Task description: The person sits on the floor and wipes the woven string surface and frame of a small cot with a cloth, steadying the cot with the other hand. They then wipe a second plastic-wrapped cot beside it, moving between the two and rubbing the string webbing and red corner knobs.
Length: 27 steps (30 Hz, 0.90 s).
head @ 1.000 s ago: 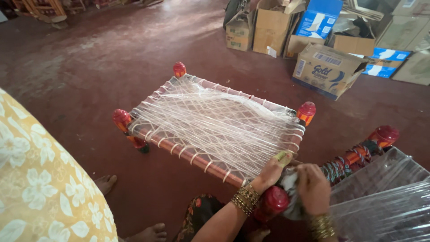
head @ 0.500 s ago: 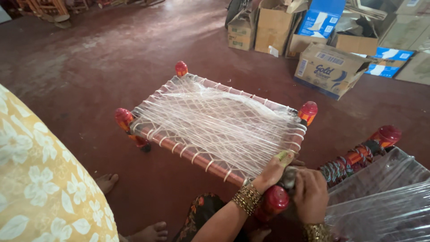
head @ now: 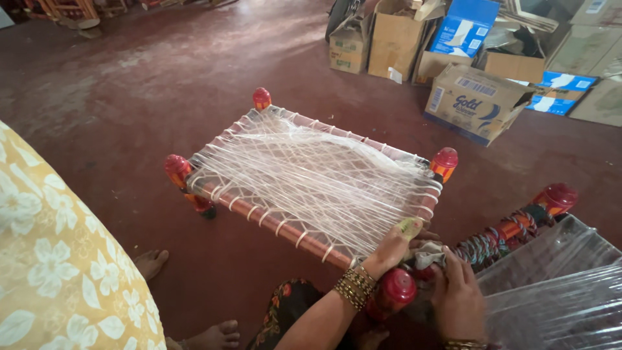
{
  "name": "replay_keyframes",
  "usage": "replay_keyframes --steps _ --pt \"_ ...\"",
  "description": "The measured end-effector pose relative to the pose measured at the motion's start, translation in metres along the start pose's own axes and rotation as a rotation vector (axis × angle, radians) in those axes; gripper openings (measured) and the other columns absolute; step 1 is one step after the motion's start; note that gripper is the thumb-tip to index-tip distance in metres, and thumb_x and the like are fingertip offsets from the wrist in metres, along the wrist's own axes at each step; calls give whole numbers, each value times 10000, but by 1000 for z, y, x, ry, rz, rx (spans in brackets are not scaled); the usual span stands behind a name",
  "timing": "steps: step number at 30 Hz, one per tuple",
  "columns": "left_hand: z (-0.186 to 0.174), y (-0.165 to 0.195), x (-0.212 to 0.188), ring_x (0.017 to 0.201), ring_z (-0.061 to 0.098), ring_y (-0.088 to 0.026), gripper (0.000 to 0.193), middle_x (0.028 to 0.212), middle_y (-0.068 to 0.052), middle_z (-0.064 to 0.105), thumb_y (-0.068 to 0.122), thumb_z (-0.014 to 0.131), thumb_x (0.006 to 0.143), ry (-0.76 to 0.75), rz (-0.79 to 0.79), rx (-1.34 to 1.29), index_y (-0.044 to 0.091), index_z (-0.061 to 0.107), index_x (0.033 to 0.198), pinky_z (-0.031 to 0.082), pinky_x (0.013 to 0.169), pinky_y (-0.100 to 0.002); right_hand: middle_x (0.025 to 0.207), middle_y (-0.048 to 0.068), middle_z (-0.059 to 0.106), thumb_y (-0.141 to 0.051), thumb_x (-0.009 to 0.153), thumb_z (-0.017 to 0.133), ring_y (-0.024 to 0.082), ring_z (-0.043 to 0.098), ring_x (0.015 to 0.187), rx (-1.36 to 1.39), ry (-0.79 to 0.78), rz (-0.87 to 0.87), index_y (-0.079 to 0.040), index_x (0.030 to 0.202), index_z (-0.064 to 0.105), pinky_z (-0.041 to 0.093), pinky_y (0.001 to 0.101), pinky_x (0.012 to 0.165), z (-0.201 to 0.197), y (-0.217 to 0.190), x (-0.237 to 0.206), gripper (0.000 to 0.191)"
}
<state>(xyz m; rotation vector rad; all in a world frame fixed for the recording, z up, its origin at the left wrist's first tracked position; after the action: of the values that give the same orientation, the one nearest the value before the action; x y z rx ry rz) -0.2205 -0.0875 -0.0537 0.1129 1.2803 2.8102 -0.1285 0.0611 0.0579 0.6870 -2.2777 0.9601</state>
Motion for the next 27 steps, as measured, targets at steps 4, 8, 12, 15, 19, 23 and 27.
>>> replay_keyframes --steps 4,8,12,15,19,23,27 --pt "-1 0 -2 1021 685 -218 425 1192 -175 681 357 446 1130 41 -29 53 0 482 1358 575 894 -323 1113 96 726 -221 910 698 359 705 924 -295 -229 216 -156 1205 714 563 453 779 -7 8 12 302" --pt "-2 8 -4 981 588 -208 442 1149 -188 683 330 457 1183 77 113 435 -48 586 1372 503 849 -323 1096 80 732 -155 859 688 329 680 1017 -14 -148 -17 -115 1005 742 548 434 853 1 -4 26 161" --pt "0 5 -3 1076 680 -202 391 1188 -169 691 305 472 1136 -12 104 184 -20 556 1337 537 940 -294 1024 83 721 -137 832 709 323 659 1022 -24 -115 -1 -97 978 743 524 441 900 21 -5 28 155" --pt "-1 3 1 1086 687 -210 399 1178 -171 694 302 475 1139 -13 116 168 -35 550 1340 546 955 -303 1069 82 704 -98 830 699 350 644 1052 -9 -63 -26 -71 964 694 520 449 921 23 -3 20 137" --pt "-3 2 2 1094 676 -234 419 1187 -184 680 297 474 1160 -9 134 169 -68 546 1353 551 961 -326 1261 118 663 6 766 633 368 608 1198 95 -55 -142 -63 1109 684 479 466 1021 15 2 5 354" --pt "-3 -1 0 1108 689 -274 431 1226 -212 657 298 442 1147 -31 51 70 -44 471 1407 567 966 -360 1441 162 594 87 735 556 369 538 1380 160 -89 -138 -60 1213 672 446 439 1121 9 13 -9 514" --pt "1 -3 -2 1093 700 -310 451 1237 -229 631 322 402 1145 -28 -10 -44 -34 402 1423 581 945 -406 1459 149 605 117 718 508 346 577 1365 128 -140 -107 -107 1227 710 496 395 1059 -4 23 -9 592"
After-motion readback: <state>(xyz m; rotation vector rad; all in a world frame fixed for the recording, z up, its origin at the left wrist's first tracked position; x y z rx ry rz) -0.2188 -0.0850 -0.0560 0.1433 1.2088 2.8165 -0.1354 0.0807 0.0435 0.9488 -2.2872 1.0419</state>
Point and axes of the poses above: each hand's wrist, its own x-axis towards the middle knuckle, its own z-axis out of the palm, y = z × x, the point moved 4 cm from there along x, towards the middle knuckle
